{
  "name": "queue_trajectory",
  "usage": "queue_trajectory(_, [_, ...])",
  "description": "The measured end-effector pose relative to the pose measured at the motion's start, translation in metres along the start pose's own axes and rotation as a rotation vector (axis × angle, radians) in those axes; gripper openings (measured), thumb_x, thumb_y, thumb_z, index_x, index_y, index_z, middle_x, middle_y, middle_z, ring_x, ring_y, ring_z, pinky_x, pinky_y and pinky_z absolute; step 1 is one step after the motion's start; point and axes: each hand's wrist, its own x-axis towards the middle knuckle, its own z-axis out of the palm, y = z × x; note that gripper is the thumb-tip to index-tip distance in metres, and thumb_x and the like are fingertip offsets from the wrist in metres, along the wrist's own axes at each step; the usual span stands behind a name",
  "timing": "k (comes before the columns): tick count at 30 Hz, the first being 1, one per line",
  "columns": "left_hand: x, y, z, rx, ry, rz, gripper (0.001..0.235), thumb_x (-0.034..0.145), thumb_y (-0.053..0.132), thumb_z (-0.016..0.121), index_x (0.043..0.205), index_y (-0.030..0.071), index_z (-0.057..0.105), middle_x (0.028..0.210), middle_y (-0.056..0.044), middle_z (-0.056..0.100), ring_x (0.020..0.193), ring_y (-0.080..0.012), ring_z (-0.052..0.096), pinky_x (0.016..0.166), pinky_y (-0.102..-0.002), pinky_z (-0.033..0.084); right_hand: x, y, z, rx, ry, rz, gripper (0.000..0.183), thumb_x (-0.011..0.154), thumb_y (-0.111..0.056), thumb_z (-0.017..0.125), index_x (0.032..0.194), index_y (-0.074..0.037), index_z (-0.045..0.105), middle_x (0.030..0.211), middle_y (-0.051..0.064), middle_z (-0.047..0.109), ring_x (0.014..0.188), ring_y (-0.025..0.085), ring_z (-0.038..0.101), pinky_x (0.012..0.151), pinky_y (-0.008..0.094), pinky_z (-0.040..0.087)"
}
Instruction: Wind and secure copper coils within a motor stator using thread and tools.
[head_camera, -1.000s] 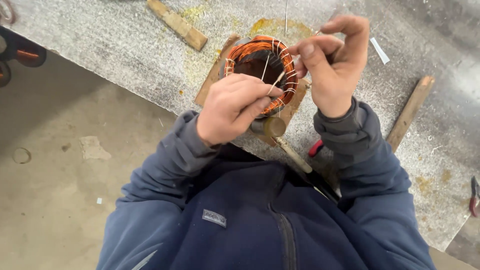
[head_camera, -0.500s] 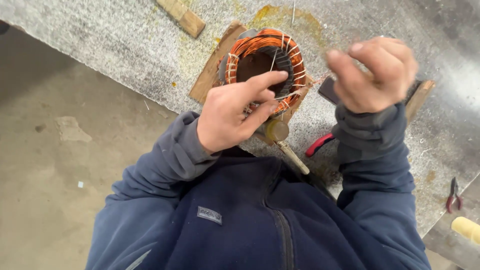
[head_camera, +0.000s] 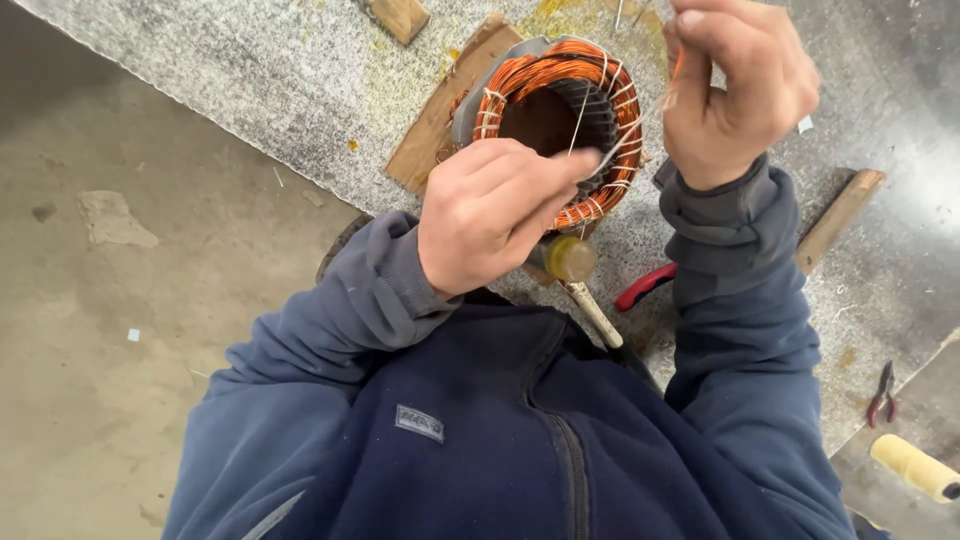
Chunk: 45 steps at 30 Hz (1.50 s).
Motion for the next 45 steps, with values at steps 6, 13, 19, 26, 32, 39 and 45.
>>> queue_trajectory(6, [-0.002, -0.004, 0.005, -0.082, 0.044, -0.058, 0.039, 0.100, -0.001, 0.077, 0.136, 0.002, 0.063, 0.098, -0.005, 0.068, 0.089, -0.0227, 0.067, 0.080, -0.035, 0.054, -0.004, -0.005, 0.010, 0.143, -0.026, 0.212, 0.020, 0.101, 0.017, 0.074, 0.108, 0.003, 0.063, 0.103, 0.017, 0.073, 0.093, 0.025, 0.076, 0.085, 0.035, 0.061])
queue_trajectory(13, [-0.004, -0.007, 0.007, 0.125, 0.023, 0.169, 0.030, 0.097, 0.006, 0.073, 0.127, 0.008, 0.069, 0.101, -0.002, 0.070, 0.094, -0.0214, 0.068, 0.093, -0.037, 0.055, -0.009, -0.004, 0.012, 0.195, -0.017, 0.181, 0.016, 0.101, 0.012, 0.074, 0.101, 0.006, 0.059, 0.105, 0.021, 0.075, 0.096, 0.026, 0.077, 0.087, 0.034, 0.062])
queue_trajectory(19, [-0.003, -0.005, 0.007, 0.124, 0.020, 0.153, 0.029, 0.095, 0.006, 0.071, 0.125, 0.008, 0.071, 0.100, 0.000, 0.070, 0.094, -0.0205, 0.067, 0.094, -0.035, 0.055, -0.010, -0.007, 0.009, 0.162, 0.006, 0.183, 0.017, 0.099, 0.011, 0.074, 0.099, 0.005, 0.059, 0.103, 0.020, 0.075, 0.092, 0.026, 0.077, 0.084, 0.033, 0.061])
queue_trajectory(26, [-0.004, -0.006, 0.008, 0.122, 0.018, 0.152, 0.025, 0.097, 0.010, 0.074, 0.122, 0.009, 0.072, 0.101, 0.000, 0.071, 0.094, -0.0214, 0.067, 0.094, -0.035, 0.055, -0.014, -0.008, 0.009, 0.136, 0.024, 0.224, 0.018, 0.099, 0.009, 0.075, 0.098, 0.003, 0.059, 0.102, 0.018, 0.074, 0.091, 0.025, 0.075, 0.085, 0.033, 0.059])
queue_trajectory(32, [-0.006, -0.007, 0.011, 0.114, 0.011, 0.157, 0.027, 0.094, 0.008, 0.071, 0.120, 0.010, 0.071, 0.110, 0.001, 0.072, 0.097, -0.0207, 0.068, 0.096, -0.036, 0.055, -0.018, 0.002, 0.009, 0.137, 0.032, 0.233, 0.019, 0.099, 0.010, 0.075, 0.093, 0.002, 0.059, 0.086, 0.013, 0.069, 0.076, 0.020, 0.068, 0.072, 0.032, 0.052])
queue_trajectory(39, [-0.011, 0.000, 0.027, 0.127, 0.034, 0.164, 0.026, 0.094, 0.007, 0.068, 0.120, 0.008, 0.069, 0.125, -0.006, 0.068, 0.099, -0.0201, 0.069, 0.088, -0.033, 0.055, -0.106, 0.086, -0.004, -0.046, 0.048, 0.298, 0.032, 0.098, -0.005, 0.086, 0.087, 0.000, 0.057, 0.076, 0.012, 0.057, 0.069, 0.024, 0.054, 0.064, 0.039, 0.043])
queue_trajectory(45, [-0.028, 0.001, 0.049, 0.110, 0.042, 0.163, 0.024, 0.098, 0.007, 0.063, 0.122, 0.010, 0.063, 0.138, -0.004, 0.057, 0.105, -0.0190, 0.064, 0.088, -0.034, 0.053, -0.143, 0.072, 0.003, 0.046, -0.118, 0.297, 0.028, 0.097, -0.005, 0.084, 0.090, 0.000, 0.058, 0.079, 0.012, 0.058, 0.071, 0.024, 0.056, 0.066, 0.039, 0.044])
